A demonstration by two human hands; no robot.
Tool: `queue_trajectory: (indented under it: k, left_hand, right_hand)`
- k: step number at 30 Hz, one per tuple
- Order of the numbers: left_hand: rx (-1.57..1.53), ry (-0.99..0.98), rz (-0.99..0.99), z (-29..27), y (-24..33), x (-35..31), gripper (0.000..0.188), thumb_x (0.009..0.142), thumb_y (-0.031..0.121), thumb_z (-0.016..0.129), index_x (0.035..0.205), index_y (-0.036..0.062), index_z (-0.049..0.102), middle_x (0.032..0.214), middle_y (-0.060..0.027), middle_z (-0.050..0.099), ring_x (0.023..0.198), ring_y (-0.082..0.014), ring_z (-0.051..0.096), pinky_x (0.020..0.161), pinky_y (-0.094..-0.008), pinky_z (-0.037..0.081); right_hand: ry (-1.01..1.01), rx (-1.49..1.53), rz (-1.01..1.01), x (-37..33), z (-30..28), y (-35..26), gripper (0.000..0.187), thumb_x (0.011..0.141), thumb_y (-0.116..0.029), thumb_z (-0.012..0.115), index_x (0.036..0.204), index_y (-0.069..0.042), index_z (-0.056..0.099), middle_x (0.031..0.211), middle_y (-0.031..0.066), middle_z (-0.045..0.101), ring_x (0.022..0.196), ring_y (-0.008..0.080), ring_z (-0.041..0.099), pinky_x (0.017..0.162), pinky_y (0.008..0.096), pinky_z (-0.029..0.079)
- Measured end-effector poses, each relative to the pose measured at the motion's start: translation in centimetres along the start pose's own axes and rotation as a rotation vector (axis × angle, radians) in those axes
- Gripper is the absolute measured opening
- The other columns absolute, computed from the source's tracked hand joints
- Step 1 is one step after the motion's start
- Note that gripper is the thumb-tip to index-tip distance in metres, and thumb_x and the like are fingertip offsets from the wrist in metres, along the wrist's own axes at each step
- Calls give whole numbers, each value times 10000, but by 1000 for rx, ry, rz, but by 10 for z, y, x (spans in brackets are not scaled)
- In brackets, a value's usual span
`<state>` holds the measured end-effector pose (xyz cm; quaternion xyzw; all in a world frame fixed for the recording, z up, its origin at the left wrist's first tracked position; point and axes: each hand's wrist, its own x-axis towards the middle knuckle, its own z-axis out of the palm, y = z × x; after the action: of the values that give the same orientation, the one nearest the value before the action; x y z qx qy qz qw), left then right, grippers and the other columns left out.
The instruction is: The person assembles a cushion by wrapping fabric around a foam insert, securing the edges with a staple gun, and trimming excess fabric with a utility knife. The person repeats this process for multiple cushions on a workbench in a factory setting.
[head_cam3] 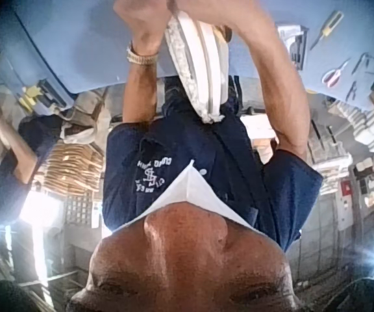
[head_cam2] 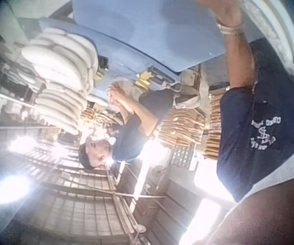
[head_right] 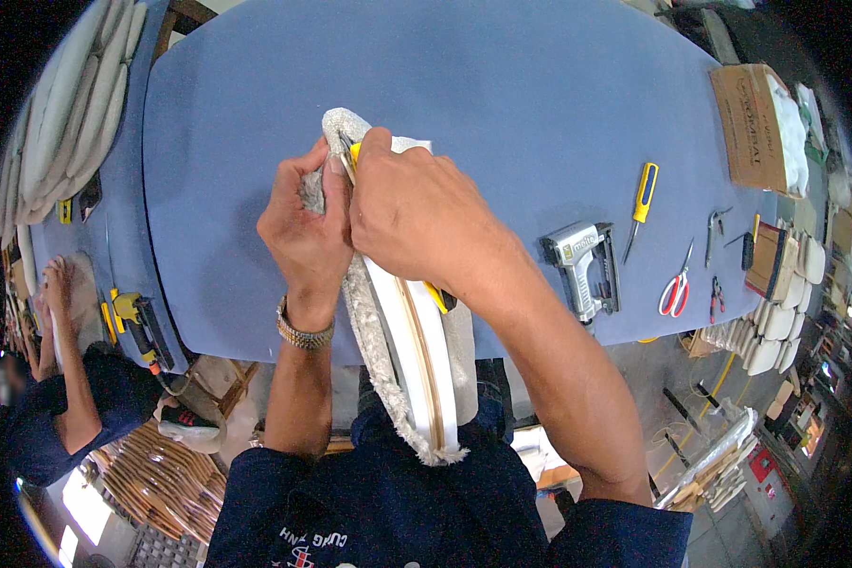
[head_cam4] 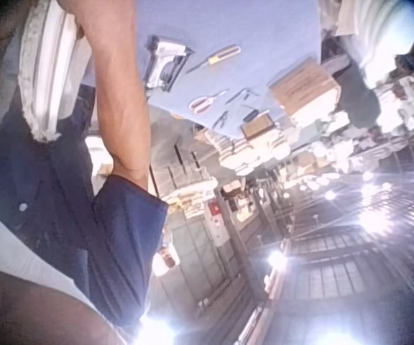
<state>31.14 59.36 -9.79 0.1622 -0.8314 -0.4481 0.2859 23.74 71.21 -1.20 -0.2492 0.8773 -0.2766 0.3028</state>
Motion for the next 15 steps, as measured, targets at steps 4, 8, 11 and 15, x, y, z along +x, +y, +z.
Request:
queue_trajectory:
  k: [4,8,11,15]
  left_hand:
    - [7,-9,28,1,-2,1,137,906,27,695,1038,6,663,1067,-205,752,972,-307,756,825,-362,590]
    - [-19,6,34,3,-2,2,131,901,17,688,1031,1,677,1061,-190,755,969,-298,756,821,-357,591]
    - [-44,14,21,5,-2,3,130,893,14,687,1021,-2,687,1052,-181,757,957,-293,757,814,-355,591]
    - [-4,-17,5,3,4,4,145,876,25,705,1018,2,694,1028,-184,756,932,-299,757,805,-354,590]
  right_hand:
    - [17,0,-60,1,1,9,240,961,-170,539,963,54,454,721,327,629,732,542,626,664,595,477]
    - [36,-14,-142,5,2,20,265,976,-194,539,966,54,445,702,308,633,669,499,654,620,562,502]
    - [-113,41,-16,7,-9,14,286,992,-211,528,959,56,429,675,274,636,582,416,678,545,498,525]
    - [-156,22,-24,8,-13,16,295,1003,-218,510,951,59,421,647,241,635,530,350,682,494,445,528]
